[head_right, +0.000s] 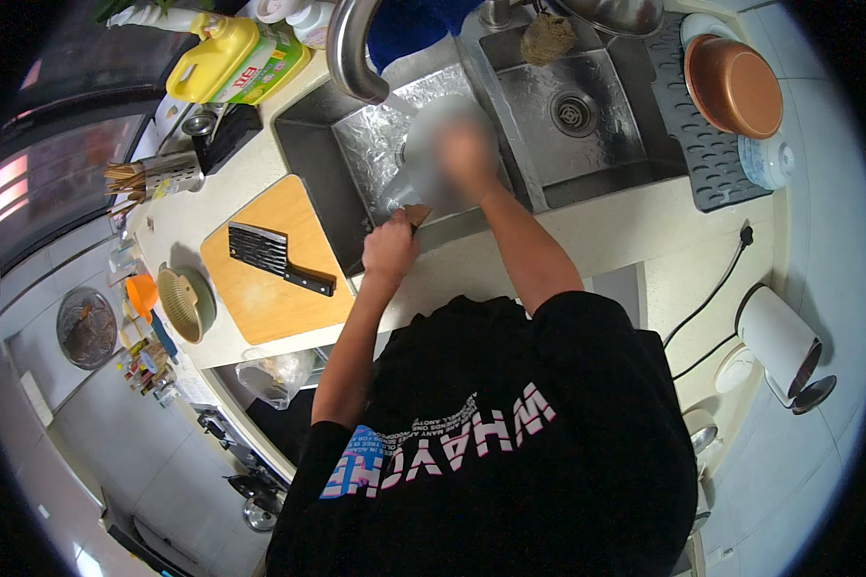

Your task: The person washes various kitchen items in a sink using a pink sponge and running water. They clean a white bowl, a copper pot, a white plate, a metal pot, a knife, a cleaver, and a wooden cutting board. After washing each item, they place it on a drying rack or the counter.

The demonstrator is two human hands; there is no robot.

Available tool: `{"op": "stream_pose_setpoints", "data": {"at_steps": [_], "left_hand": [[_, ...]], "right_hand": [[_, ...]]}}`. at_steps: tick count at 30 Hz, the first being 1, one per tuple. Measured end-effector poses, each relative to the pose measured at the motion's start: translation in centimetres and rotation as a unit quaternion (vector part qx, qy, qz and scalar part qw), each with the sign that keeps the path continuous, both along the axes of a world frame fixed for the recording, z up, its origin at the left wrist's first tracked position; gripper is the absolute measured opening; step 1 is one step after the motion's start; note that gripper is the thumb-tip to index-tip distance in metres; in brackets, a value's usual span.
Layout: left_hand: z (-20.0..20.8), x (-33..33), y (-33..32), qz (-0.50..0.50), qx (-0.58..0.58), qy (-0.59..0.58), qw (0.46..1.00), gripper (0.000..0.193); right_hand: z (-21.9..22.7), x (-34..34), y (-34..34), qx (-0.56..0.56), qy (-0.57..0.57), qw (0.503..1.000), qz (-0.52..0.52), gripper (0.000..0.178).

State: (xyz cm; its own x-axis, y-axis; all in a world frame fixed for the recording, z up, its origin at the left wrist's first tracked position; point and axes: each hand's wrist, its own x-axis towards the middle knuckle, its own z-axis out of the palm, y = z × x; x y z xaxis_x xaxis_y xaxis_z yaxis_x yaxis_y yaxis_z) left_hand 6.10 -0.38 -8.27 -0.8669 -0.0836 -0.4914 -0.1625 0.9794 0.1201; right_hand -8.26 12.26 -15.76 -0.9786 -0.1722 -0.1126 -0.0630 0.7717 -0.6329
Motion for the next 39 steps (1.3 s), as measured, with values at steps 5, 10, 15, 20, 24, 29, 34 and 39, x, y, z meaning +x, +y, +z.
{"op": "stream_pose_setpoints", "data": {"at_steps": [5,10,15,20,24,29,34,39], "left_hand": [[0.6,-0.5,0.0,0.051,0.011,-0.006,0.999,0.022],[0.0,-0.5,0.5,-0.036,-0.036,0.005,0.999,0.020],[0.4,-0.1,0.7,-0.011,0.003,-0.004,1.000,0.026],[0.9,1.4,-0.5,0.018,0.025,-0.003,1.000,0.033],[0.2,2.1,-3.7,0.131,0.210,0.006,0.969,0.043],[3.2,-1.4,-6.0,0.430,0.575,-0.147,0.680,0.030],[3.8,-2.7,-6.6,0.468,0.799,-0.197,0.323,0.021],[6.4,-2.2,-3.3,0.489,0.760,-0.132,0.408,0.029]], "right_hand": [[-0.3,3.0,-0.6,-0.259,0.066,0.937,0.225,0.016],[0.2,3.9,-0.4,-0.195,0.072,0.942,0.264,0.018],[-2.4,3.0,1.2,-0.233,0.015,0.951,0.202,0.021],[0.2,0.8,3.6,-0.093,0.046,0.995,0.001,0.024],[4.1,2.1,1.9,-0.216,0.061,0.965,-0.137,0.025],[6.7,4.7,2.8,-0.327,-0.005,0.943,-0.054,0.023],[8.9,5.7,3.2,-0.595,-0.393,0.694,-0.097,0.025],[14.0,7.1,1.8,-0.245,-0.400,0.882,0.047,0.028]]}}
